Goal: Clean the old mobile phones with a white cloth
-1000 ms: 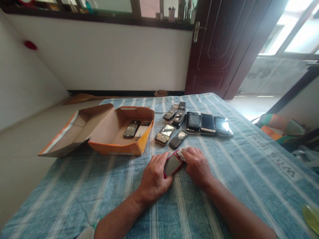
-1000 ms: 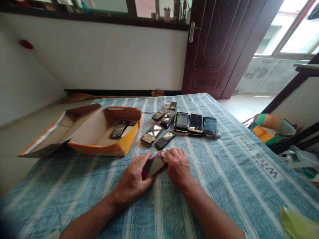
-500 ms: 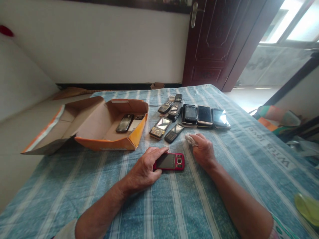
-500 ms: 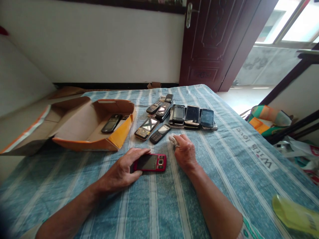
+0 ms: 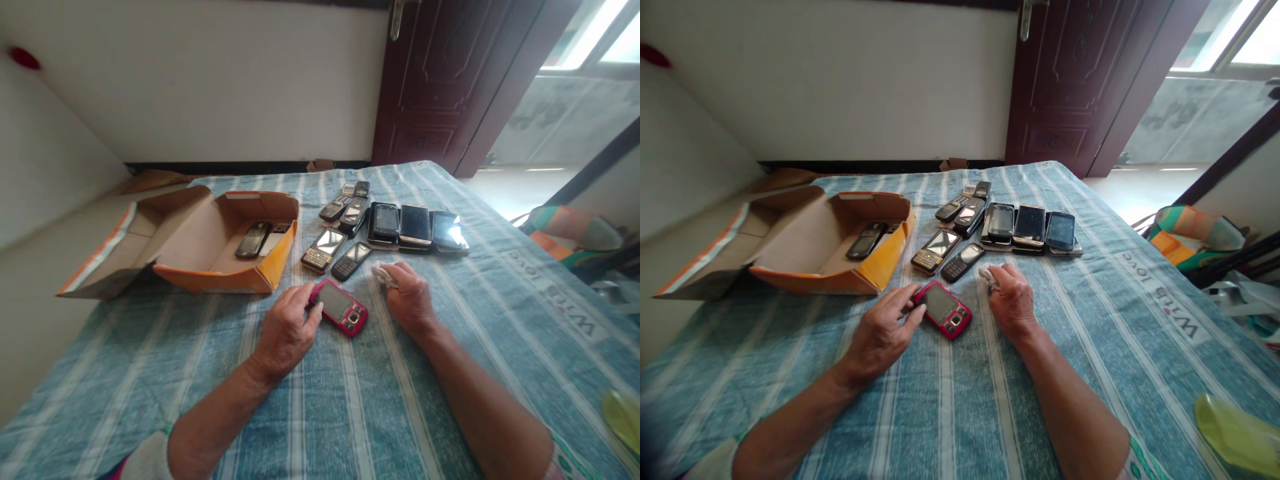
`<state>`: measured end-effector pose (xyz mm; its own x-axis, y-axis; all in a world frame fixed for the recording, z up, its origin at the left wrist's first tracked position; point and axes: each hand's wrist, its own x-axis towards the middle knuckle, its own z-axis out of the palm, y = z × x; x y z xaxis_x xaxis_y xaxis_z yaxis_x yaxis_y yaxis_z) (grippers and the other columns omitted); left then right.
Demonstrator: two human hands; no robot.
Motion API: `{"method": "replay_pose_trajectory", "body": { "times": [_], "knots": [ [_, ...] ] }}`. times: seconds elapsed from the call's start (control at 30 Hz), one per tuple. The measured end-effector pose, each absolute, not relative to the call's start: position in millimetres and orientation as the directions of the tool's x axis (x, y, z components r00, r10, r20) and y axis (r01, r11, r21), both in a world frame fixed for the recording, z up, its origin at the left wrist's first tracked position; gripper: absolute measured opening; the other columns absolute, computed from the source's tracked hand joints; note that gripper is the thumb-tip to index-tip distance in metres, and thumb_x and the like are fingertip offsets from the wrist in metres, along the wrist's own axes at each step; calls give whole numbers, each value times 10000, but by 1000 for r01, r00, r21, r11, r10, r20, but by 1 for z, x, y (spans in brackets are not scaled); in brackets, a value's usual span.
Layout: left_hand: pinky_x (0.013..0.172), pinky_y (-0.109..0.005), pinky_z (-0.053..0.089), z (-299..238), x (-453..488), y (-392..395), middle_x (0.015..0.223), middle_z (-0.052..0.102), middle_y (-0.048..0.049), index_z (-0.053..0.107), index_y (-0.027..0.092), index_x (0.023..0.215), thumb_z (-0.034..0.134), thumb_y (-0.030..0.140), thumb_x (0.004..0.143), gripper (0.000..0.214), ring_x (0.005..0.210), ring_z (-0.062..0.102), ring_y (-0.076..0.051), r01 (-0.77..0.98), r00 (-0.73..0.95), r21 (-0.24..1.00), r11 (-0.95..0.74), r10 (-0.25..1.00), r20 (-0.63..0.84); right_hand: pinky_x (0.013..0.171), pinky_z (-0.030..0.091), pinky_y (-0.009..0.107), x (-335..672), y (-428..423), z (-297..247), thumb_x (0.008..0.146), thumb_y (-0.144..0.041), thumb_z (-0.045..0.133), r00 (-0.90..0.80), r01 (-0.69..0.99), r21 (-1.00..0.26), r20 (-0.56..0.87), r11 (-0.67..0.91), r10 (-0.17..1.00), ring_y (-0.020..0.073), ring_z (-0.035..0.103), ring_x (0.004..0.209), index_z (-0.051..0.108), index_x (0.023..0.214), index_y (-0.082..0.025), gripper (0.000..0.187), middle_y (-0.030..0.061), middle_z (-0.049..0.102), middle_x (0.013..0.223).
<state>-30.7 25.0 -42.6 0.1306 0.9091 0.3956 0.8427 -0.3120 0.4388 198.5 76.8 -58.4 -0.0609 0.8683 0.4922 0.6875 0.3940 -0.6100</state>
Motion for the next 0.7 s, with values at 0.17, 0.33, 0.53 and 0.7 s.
{"method": "replay_pose_trajectory", "body": {
  "times": [0.17,0.33,0.53,0.7],
  "knots": [
    [832,-360,560,-41,-26,24,1042,654,-83,523,154,1215,574,256,827,404,862,649,-192,784,111,539,-308,924,366,704,433,253,198,76,-59,749,-29,451,-74,689,-610,479,392,875,171,585,767,711,900,-200,346,36,632,798],
    [808,-361,569,-40,-25,23,1088,648,-101,514,141,1230,613,254,799,456,875,651,-196,766,99,571,-294,933,347,695,431,256,192,71,-55,776,-65,474,-87,620,-656,487,430,869,164,580,750,714,899,-193,299,33,628,781],
    [756,-377,564,-33,-20,22,1012,662,-96,563,140,1184,639,283,762,451,820,649,-211,712,-86,696,-88,974,211,638,428,248,177,58,-49,804,-194,565,-84,375,-864,329,335,941,149,573,690,716,911,-192,186,14,654,768],
    [736,-315,551,-16,-15,21,1031,668,-119,535,107,1193,714,274,680,569,890,667,-216,264,-208,947,184,969,-131,585,418,245,172,54,-43,813,-291,589,-117,163,-976,125,143,985,132,539,616,713,852,-179,171,2,639,700]
  ]
}}
